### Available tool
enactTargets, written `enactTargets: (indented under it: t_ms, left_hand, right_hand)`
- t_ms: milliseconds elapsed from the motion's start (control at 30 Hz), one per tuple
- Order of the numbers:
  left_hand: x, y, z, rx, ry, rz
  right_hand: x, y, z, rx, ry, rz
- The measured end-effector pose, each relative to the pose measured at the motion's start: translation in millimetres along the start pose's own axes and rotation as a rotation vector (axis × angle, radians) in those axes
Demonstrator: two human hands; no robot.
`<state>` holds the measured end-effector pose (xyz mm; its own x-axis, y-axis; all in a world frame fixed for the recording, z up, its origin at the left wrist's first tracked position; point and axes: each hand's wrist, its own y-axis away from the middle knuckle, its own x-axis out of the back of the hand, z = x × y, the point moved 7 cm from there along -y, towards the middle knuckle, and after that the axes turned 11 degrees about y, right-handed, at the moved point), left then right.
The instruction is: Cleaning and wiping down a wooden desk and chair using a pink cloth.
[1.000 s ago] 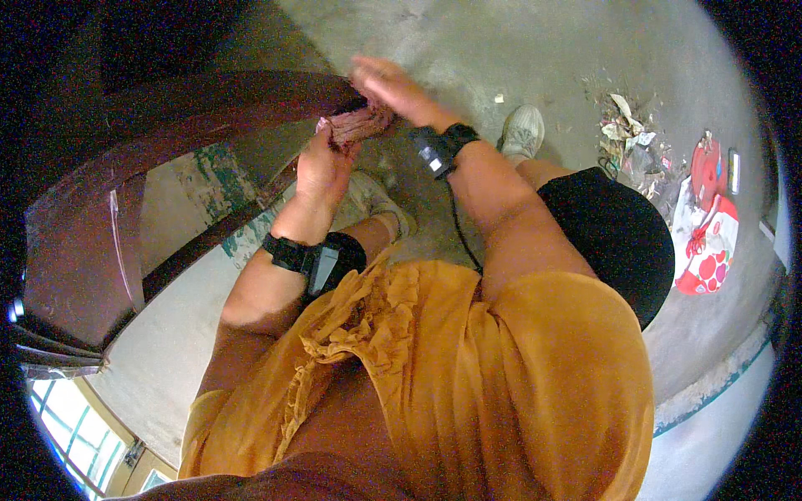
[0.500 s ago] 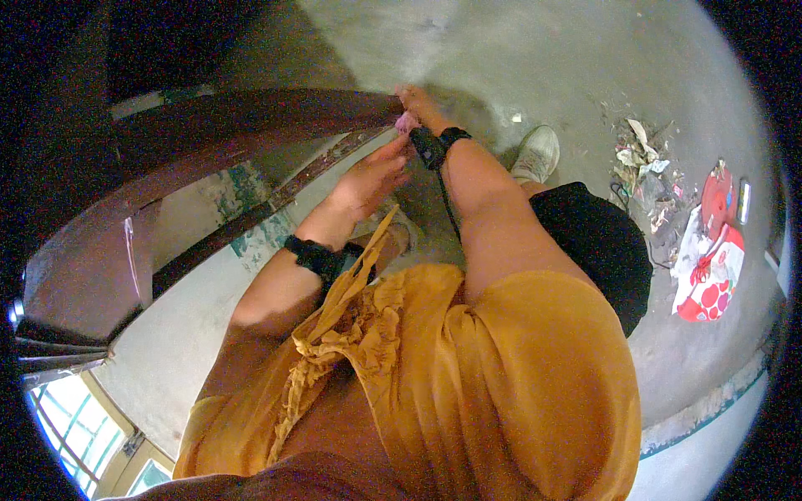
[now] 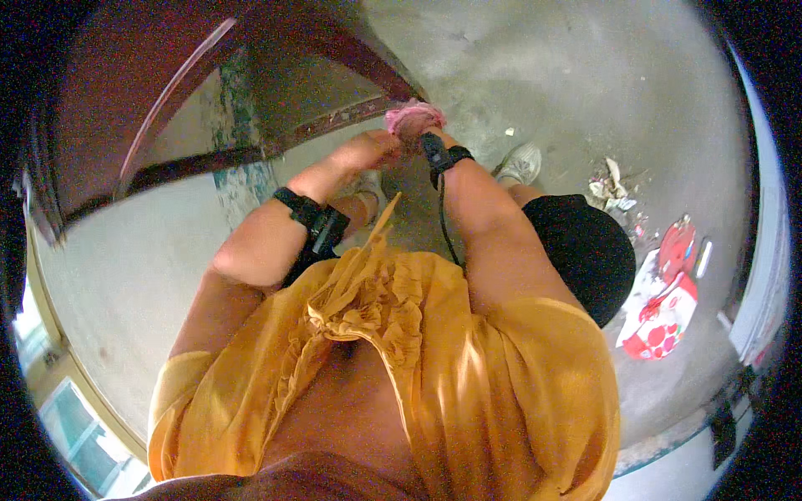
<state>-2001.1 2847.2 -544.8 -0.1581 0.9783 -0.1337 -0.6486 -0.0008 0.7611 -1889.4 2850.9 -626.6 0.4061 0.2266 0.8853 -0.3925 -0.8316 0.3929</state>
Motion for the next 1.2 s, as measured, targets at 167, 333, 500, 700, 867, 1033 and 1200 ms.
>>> enactTargets:
  t_ms: [167,333,500,700,867,1033,1200]
  left_hand:
    - [5.2,72.6,-16.7,-0.002,0.796,0.312]
    - [3.5,129.9,-29.5,-0.323,0.810,0.221]
    - [2.2,197.8,-22.0,-0.626,0.866,0.124]
    - [-4.3,251.1,-25.6,-0.794,1.082,0.240]
    - [-32.2,264.9,-4.3,-0.763,1.167,0.199]
    - [-28.4,251.9,-10.1,-0.594,1.002,0.161]
    - [4.8,215.2,-58.2,-0.339,0.847,0.248]
  right_hand:
    - [39.1,31.8,-52.4,0.118,-0.253,0.274]
    - [66.5,105.3,-114.2,0.237,-1.697,0.029]
    - [103.5,144.4,-126.0,0.158,-2.071,-0.160]
    - [125.2,177.4,-161.8,0.240,-1.932,-0.220]
    - [140.8,203.0,-197.5,0.461,-1.650,-0.093]
    - [93.2,181.6,-184.5,0.195,-1.759,-0.333]
    - [18.8,165.6,-159.5,0.098,-1.570,-0.550]
